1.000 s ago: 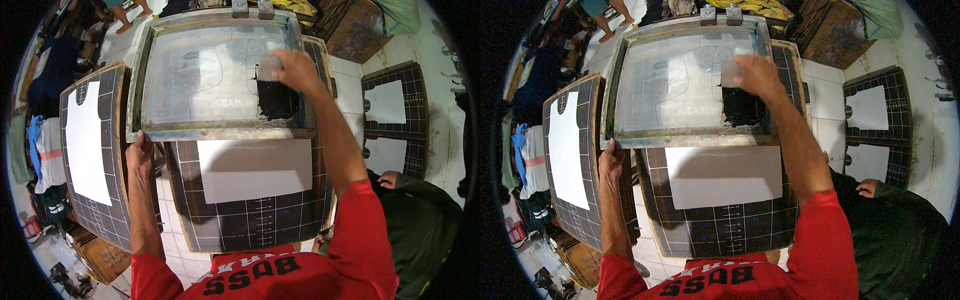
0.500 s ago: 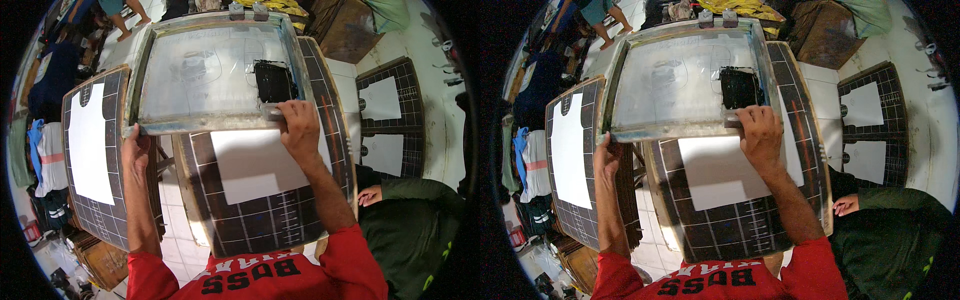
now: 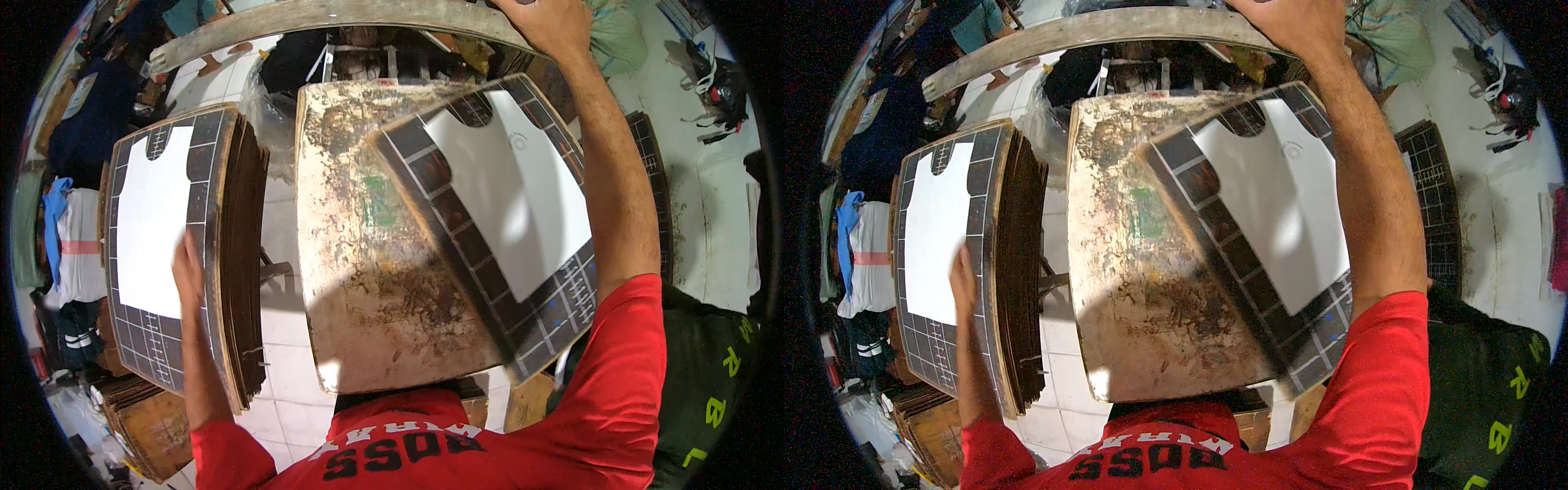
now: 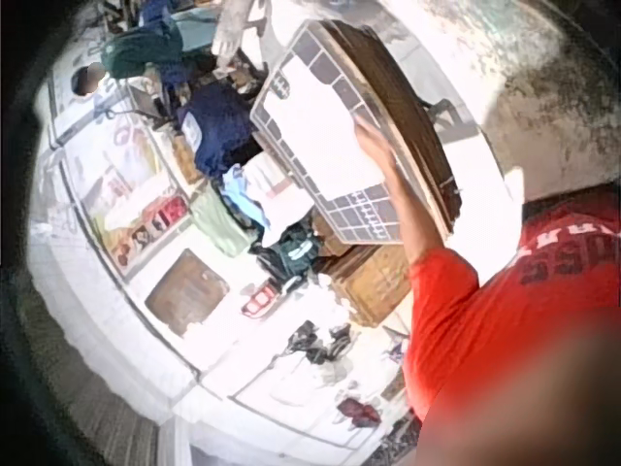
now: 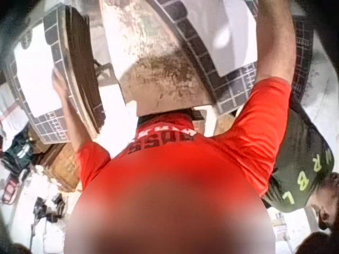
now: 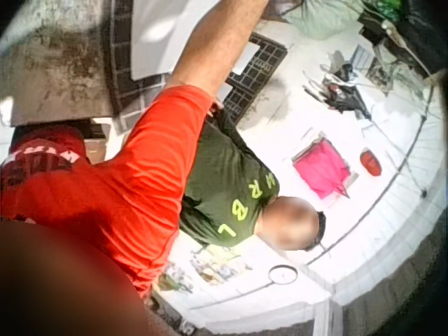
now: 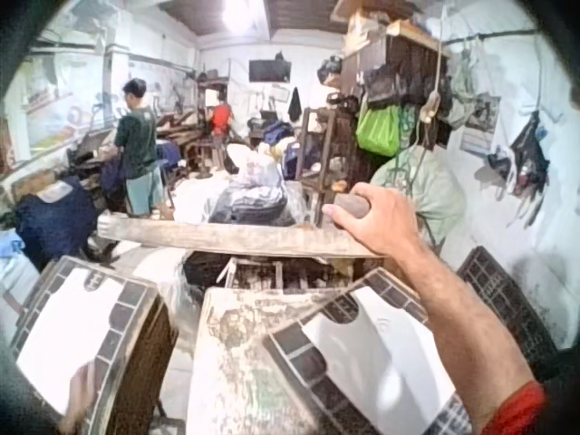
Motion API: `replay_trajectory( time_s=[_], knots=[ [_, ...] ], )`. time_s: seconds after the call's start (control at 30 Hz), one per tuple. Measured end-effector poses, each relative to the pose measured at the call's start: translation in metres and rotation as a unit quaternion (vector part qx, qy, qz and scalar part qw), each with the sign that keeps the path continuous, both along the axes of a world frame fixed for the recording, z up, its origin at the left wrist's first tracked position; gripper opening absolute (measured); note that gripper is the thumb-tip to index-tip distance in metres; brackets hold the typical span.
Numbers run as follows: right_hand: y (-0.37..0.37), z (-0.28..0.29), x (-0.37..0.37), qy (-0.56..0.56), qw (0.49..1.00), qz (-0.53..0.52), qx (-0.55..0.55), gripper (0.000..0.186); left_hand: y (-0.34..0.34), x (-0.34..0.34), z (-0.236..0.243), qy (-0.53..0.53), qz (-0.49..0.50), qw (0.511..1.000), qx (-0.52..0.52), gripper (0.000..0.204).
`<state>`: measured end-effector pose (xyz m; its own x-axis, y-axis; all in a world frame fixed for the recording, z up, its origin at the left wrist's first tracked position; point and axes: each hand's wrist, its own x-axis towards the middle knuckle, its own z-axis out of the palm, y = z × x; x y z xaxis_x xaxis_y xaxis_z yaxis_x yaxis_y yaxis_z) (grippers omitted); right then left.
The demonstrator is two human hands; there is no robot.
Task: The person repeatedly aligns a screen printing frame over a white t-shirt laid on a gridded board, then uses a squeegee to pull ink across the screen to print a design. The person lifts the frame, repositions it, and repeats the printing cycle on the same shirt.
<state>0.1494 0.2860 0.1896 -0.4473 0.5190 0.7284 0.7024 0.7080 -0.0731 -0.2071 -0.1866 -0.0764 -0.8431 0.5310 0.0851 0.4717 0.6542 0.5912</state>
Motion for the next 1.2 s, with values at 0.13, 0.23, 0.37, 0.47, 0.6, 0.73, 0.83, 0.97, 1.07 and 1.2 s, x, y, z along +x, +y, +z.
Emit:
replay_trajectory(
  time_s=[0.13,0.23,0.37,0.47,0.6,0.73,0.83,0.97,1.07,1.2],
  knots=[
    [0.031,0.018,-0.004,-0.007,0.999,-0.017,-0.036,0.06,-0.173,0.092,-0.069,0.159,-0.069,0.966,-0.189,0.048],
    [0.053,0.029,-0.01,-0.062,0.998,-0.023,0.0,0.069,-0.267,0.152,-0.087,0.119,-0.015,0.966,-0.231,0.05],
    [0.065,0.04,-0.013,-0.106,0.991,-0.041,-0.073,0.093,-0.312,0.18,-0.08,0.109,0.043,0.968,-0.223,0.048],
    [0.064,0.039,-0.013,-0.078,0.994,-0.027,-0.067,0.092,-0.308,0.179,-0.068,0.086,0.029,0.964,-0.248,0.051],
    [0.055,0.038,-0.009,-0.063,0.994,0.001,-0.092,0.078,-0.3,0.168,-0.048,0.063,-0.023,0.922,-0.381,0.068],
    [0.048,0.041,-0.007,-0.07,0.992,-0.019,-0.107,0.078,-0.276,0.153,-0.012,0.099,-0.121,0.843,-0.515,0.088],
    [0.046,0.043,-0.008,-0.079,0.988,-0.028,-0.127,0.081,-0.227,0.173,0.03,0.116,-0.117,0.846,-0.506,0.093],
    [0.048,0.046,-0.011,-0.078,0.99,-0.032,-0.113,0.082,-0.129,0.266,0.066,0.067,-0.175,0.893,-0.41,0.076],
    [0.05,0.047,-0.012,-0.088,0.988,-0.024,-0.122,0.083,-0.109,0.324,0.056,0.079,-0.23,0.962,-0.125,0.058],
    [0.05,0.044,-0.012,-0.089,0.989,-0.033,-0.113,0.082,-0.177,0.316,-0.007,0.184,0.11,0.976,-0.038,0.059]
  ],
)
